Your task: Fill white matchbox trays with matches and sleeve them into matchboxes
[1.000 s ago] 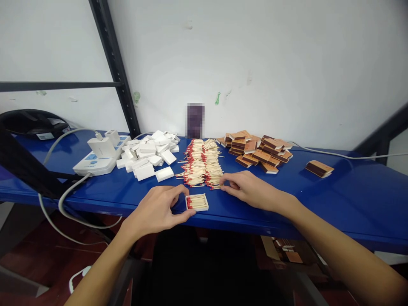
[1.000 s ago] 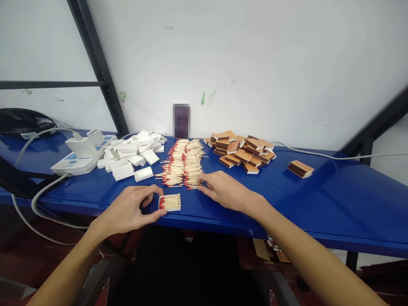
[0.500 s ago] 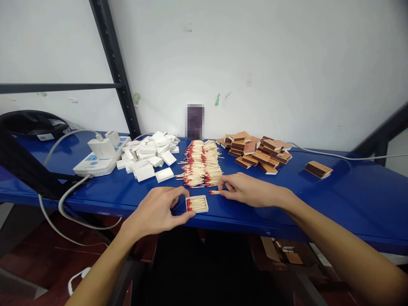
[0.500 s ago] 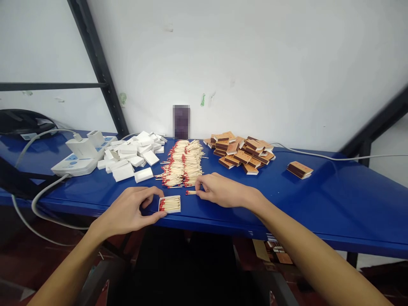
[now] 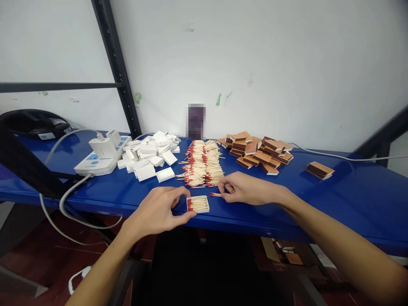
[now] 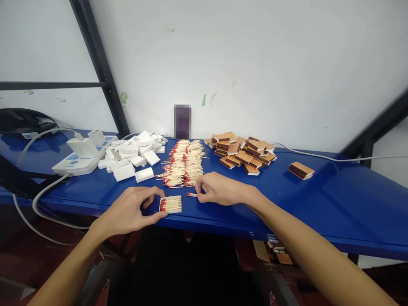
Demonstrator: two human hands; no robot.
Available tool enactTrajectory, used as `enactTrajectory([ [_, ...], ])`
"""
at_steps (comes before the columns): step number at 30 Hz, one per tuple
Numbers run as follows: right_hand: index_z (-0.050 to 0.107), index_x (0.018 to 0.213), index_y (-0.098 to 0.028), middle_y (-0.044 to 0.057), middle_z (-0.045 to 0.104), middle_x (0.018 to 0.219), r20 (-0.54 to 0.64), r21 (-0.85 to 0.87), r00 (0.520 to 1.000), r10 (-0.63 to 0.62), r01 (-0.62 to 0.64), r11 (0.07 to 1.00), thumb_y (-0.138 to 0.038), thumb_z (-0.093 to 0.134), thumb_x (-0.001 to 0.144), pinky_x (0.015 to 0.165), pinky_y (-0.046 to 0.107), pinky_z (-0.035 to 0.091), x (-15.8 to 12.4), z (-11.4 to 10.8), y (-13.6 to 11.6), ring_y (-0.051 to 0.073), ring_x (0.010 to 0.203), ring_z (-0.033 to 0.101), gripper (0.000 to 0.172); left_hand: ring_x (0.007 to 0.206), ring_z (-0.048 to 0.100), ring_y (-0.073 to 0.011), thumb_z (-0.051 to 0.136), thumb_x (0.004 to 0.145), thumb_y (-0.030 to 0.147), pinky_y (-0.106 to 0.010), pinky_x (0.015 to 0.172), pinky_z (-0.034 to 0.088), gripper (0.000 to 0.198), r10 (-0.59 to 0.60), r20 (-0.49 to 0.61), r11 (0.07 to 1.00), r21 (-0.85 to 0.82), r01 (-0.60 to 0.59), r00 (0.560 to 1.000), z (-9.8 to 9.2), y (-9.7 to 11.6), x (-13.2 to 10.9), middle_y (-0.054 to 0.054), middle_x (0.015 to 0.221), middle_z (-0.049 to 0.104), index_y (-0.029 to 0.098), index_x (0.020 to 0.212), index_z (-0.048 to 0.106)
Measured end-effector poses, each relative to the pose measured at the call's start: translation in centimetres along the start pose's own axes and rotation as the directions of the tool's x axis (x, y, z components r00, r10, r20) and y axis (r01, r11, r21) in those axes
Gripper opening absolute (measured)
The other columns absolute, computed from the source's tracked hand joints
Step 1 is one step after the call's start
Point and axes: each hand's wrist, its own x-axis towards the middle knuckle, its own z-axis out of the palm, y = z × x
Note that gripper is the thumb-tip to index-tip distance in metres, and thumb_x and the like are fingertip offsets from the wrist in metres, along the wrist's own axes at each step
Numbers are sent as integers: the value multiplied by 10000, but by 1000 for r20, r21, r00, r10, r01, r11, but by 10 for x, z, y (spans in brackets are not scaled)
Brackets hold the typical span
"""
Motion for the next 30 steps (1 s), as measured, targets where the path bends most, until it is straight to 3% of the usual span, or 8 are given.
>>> enactTrajectory([
  [5,627,835,-194,-41,496,635,-20,-41,1000,5,-6,999,-280,579,805,535,245,307,0,-2,-4,122,579,449,103,564,462,-123,600,852,519,-247,552,292,370,3,-10,1000,-7,-3,1000,-1,0,-1,52,618,482,205,1044,633],
  [12,575,854,-204,21,562,736,-15,-227,999,29,-32,973,-259,541,864,599,254,319,-4,0,-13,176,732,502,65,559,460,-121,605,849,518,-244,550,288,353,7,-13,1000,-16,-7,1000,1,0,0,54,619,472,209,1018,627],
  [16,559,881,-203,25,566,745,-38,-270,999,22,-32,962,-250,489,906,596,258,306,-4,4,-12,176,719,502,88,561,452,-120,610,851,512,-245,559,289,343,-1,-8,1000,-15,0,1000,1,-1,-1,58,619,460,215,1023,621],
  [21,539,851,-195,5,560,715,-83,-249,996,-26,4,969,-225,495,902,591,260,292,-3,2,-21,149,661,471,74,564,447,-121,607,856,518,-245,563,284,339,-17,8,1000,-12,17,1000,2,-2,-1,62,620,449,226,1029,612],
  [26,555,842,-196,-33,555,672,-52,-72,987,-151,147,987,-253,538,888,555,244,299,0,4,-47,112,592,438,74,564,451,-121,603,860,509,-246,560,274,336,-10,5,1000,6,10,1000,2,-1,0,59,624,454,218,1029,614],
  [30,587,837,-184,-3,608,711,-58,-127,988,-141,133,983,-255,566,866,570,252,316,8,13,-57,127,629,484,79,564,445,-119,597,865,507,-247,562,273,325,7,5,1000,14,-7,1000,1,-1,1,60,620,445,214,1002,616],
])
